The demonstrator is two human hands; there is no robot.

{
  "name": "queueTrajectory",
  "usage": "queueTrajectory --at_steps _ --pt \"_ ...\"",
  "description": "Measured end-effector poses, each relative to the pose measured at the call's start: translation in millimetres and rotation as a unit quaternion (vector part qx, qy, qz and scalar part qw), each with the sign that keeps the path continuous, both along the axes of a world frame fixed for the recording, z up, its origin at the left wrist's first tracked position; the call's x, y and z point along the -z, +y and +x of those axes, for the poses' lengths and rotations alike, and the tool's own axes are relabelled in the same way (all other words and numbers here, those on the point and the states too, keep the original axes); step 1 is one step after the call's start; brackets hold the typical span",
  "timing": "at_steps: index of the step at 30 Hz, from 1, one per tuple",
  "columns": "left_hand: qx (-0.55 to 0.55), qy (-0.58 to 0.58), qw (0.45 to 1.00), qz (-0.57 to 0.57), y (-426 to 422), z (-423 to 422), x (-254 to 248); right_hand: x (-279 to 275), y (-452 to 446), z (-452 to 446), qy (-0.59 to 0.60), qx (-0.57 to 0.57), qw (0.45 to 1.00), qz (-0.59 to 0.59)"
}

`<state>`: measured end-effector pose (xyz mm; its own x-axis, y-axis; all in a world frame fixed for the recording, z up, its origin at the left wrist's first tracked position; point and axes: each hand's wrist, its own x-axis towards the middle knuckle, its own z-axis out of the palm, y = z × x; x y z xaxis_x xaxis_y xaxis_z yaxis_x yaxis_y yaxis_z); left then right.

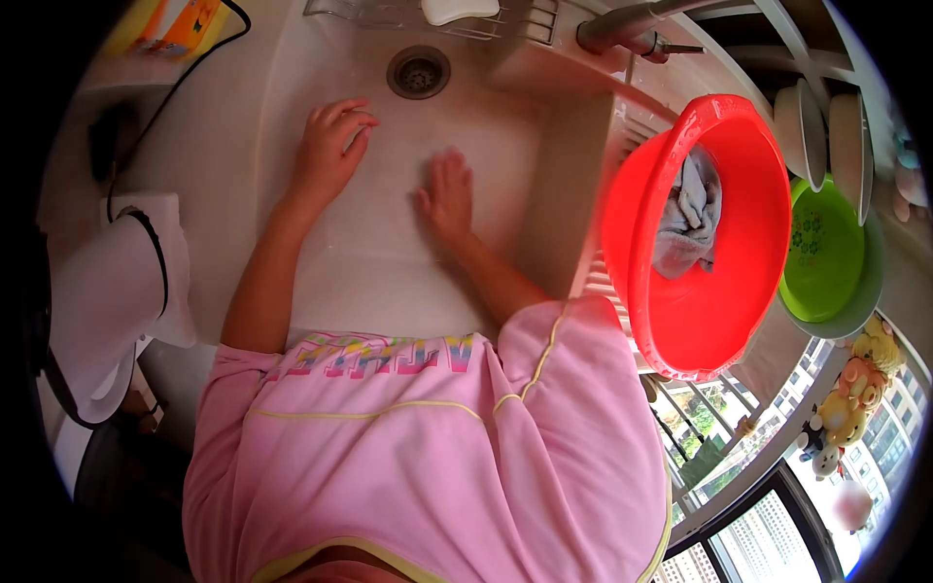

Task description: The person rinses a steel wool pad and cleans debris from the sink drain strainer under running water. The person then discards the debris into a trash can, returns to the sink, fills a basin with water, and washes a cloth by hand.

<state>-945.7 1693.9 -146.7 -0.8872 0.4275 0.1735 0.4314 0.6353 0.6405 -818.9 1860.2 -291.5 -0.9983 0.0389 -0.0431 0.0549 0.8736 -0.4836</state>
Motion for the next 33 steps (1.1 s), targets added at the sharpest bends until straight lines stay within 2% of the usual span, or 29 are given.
queueTrajectory --at_steps 1,4,6,8,10,11,12,14,16,17,18,20,23,26,30,33 --pt "0.003 0.008 1.0 0.006 -0.7 -1.7 -0.8 1.7 4.9 10.0 -0.041 0.069 0.996 0.024" --pt "0.007 0.022 1.0 0.012 -1.5 0.9 -3.2 14.9 2.7 -7.9 -0.049 0.175 0.98 0.083" --pt "0.006 0.032 0.999 0.01 0.8 -0.3 -1.7 26.4 -13.7 -45.3 0.015 0.257 0.961 0.096" --pt "0.011 0.031 0.999 0.0 0.9 0.4 1.4 44.5 -22.3 -96.5 0.103 0.145 0.983 -0.038" --pt "0.01 0.022 1.0 -0.002 -1.0 -0.4 4.2 89.6 -47.0 -147.5 0.15 -0.035 0.986 -0.062" --pt "0.009 0.009 1.0 0.001 -1.2 0.2 6.4 98.9 -50.2 -162.5 0.181 -0.016 0.982 -0.048" --pt "0.009 -0.001 1.0 0.006 -1.8 -0.3 6.3 94.2 -49.8 -175.9 0.212 0.003 0.977 -0.033" --pt "-0.004 -0.002 1.0 0.01 -3.0 -1.4 2.5 77.6 -43.0 -173.4 0.226 -0.032 0.972 -0.055" --pt "-0.01 0.013 1.0 0.021 -3.1 -3.5 1.3 -3.4 -38.2 -117.0 0.185 -0.145 0.963 -0.132" --pt "-0.007 0.024 0.999 0.025 -5.0 -5.4 2.0 -8.8 -38.2 -85.0 0.045 -0.228 0.956 -0.181" --pt "-0.004 0.033 0.999 0.027 -7.8 -5.4 1.4 -12.7 -42.9 -54.5 -0.097 -0.305 0.92 -0.226" --pt "-0.022 0.027 0.999 0.006 -7.8 -6.7 -5.1 -34.3 -57.9 -13.4 -0.257 -0.282 0.831 -0.404" --pt "-0.02 0.055 0.998 0.039 -8.5 -10.8 -1.5 -78.7 -70.5 0.3 -0.363 -0.308 0.684 -0.553" --pt "-0.001 0.067 0.996 0.057 -7.5 -11.3 2.4 -111.9 -87.4 7.1 -0.358 -0.517 0.605 -0.489" --pt "-0.021 0.004 1.0 0.003 -5.0 -3.3 0.7 -77.0 -102.0 21.9 -0.263 -0.548 0.671 -0.425" --pt "-0.012 0.002 1.0 0.019 -8.6 -6.6 16.1 -42.4 -99.7 17.1 -0.282 -0.506 0.723 -0.376"
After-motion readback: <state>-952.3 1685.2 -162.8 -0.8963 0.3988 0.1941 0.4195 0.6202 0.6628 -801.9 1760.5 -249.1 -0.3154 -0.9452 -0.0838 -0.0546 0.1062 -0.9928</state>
